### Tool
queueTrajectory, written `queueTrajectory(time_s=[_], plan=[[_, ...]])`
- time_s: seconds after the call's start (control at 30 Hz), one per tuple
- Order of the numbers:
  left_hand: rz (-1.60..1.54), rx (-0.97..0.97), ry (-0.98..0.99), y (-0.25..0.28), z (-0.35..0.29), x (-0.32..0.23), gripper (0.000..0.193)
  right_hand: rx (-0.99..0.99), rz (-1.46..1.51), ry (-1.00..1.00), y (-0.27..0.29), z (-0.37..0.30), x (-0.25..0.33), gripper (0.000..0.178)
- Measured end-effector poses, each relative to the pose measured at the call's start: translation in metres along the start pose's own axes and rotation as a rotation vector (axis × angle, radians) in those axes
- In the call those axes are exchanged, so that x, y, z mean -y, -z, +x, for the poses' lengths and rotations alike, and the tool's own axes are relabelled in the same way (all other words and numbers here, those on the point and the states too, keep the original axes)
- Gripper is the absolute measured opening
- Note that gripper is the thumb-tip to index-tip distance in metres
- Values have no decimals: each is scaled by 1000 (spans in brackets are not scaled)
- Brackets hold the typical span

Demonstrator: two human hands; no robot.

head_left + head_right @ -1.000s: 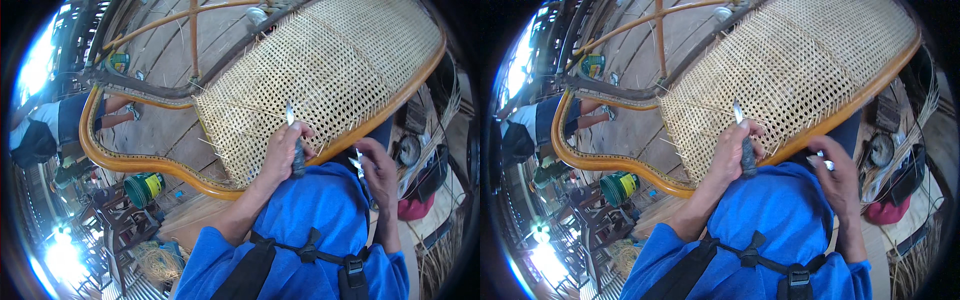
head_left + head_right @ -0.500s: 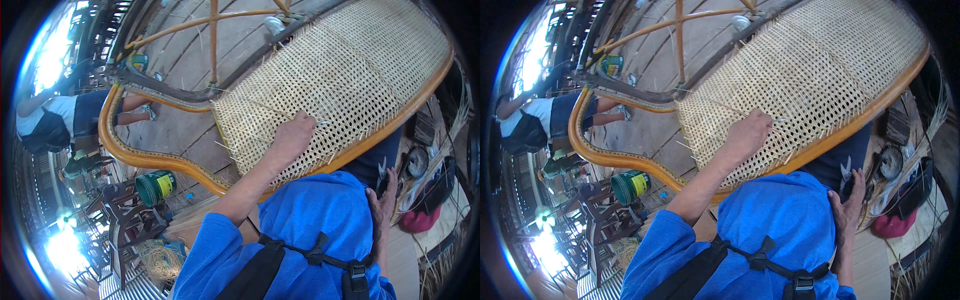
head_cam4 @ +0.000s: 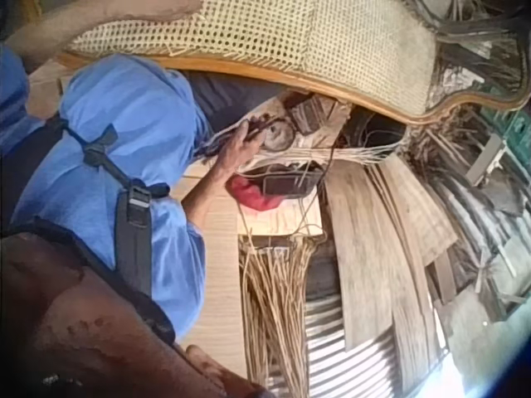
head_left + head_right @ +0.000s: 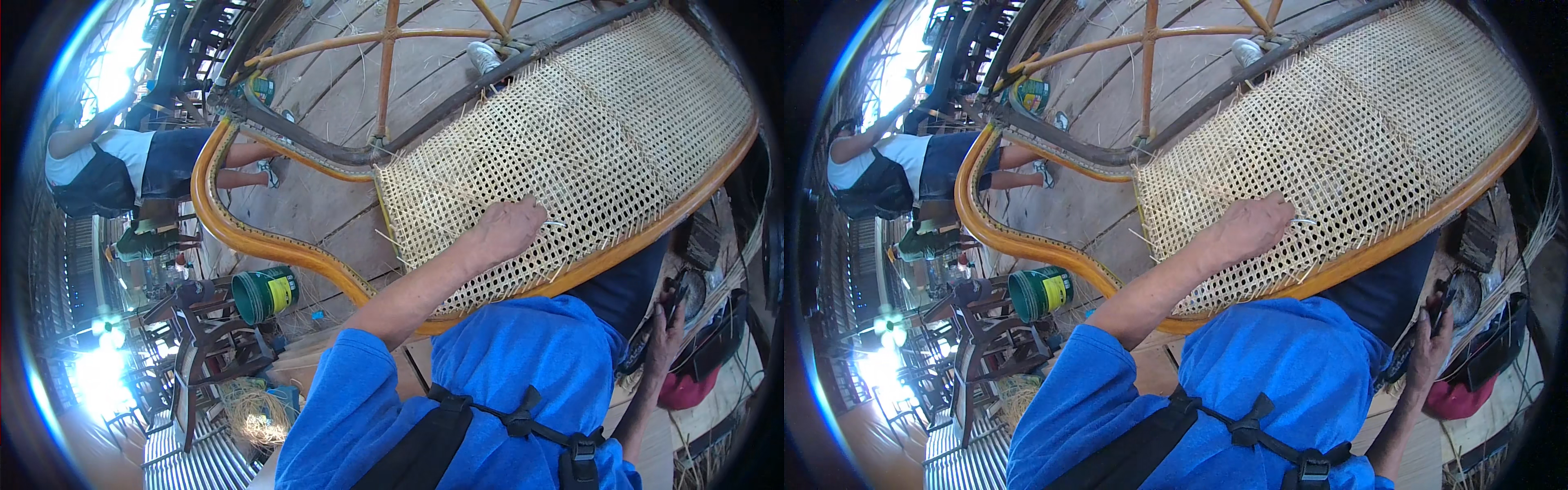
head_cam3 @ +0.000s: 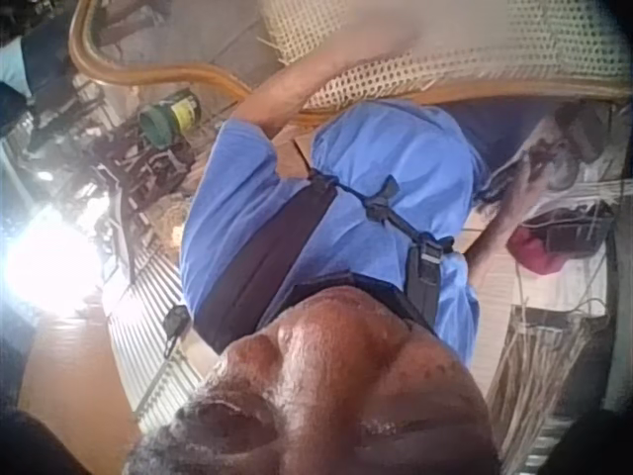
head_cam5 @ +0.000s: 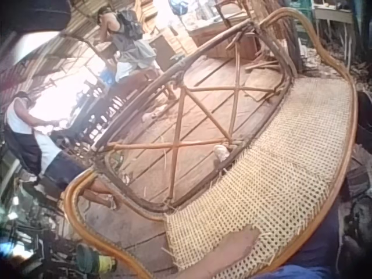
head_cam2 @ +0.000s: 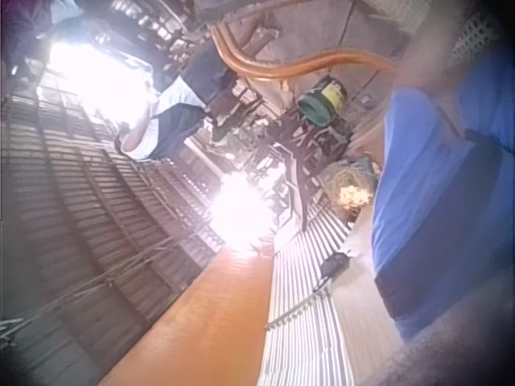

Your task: Weaving rattan strips into a chair frame to create or repair a seat surface.

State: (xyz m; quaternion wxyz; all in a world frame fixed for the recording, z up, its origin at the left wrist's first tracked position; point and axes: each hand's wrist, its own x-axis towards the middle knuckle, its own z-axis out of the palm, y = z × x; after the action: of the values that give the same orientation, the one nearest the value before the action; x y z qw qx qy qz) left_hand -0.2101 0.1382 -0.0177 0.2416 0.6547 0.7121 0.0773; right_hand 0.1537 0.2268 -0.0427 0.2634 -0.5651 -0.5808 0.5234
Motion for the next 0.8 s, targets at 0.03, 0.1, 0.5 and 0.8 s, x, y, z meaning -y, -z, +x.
queueTrajectory(time_s=[0.03,0.1,0.5,0.8], plan=[[1,-34,-13,-1,-2,-3,13,32,-40,36,2,3,10,35],[4,0,20,7,-6,-7,13,47,-78,39,5,9,27,35],[52,166,116,15,1,3,18,112,262,-48,-15,22,50,37],[44,101,115,18,-1,-3,16,159,268,-110,-25,47,30,39]])
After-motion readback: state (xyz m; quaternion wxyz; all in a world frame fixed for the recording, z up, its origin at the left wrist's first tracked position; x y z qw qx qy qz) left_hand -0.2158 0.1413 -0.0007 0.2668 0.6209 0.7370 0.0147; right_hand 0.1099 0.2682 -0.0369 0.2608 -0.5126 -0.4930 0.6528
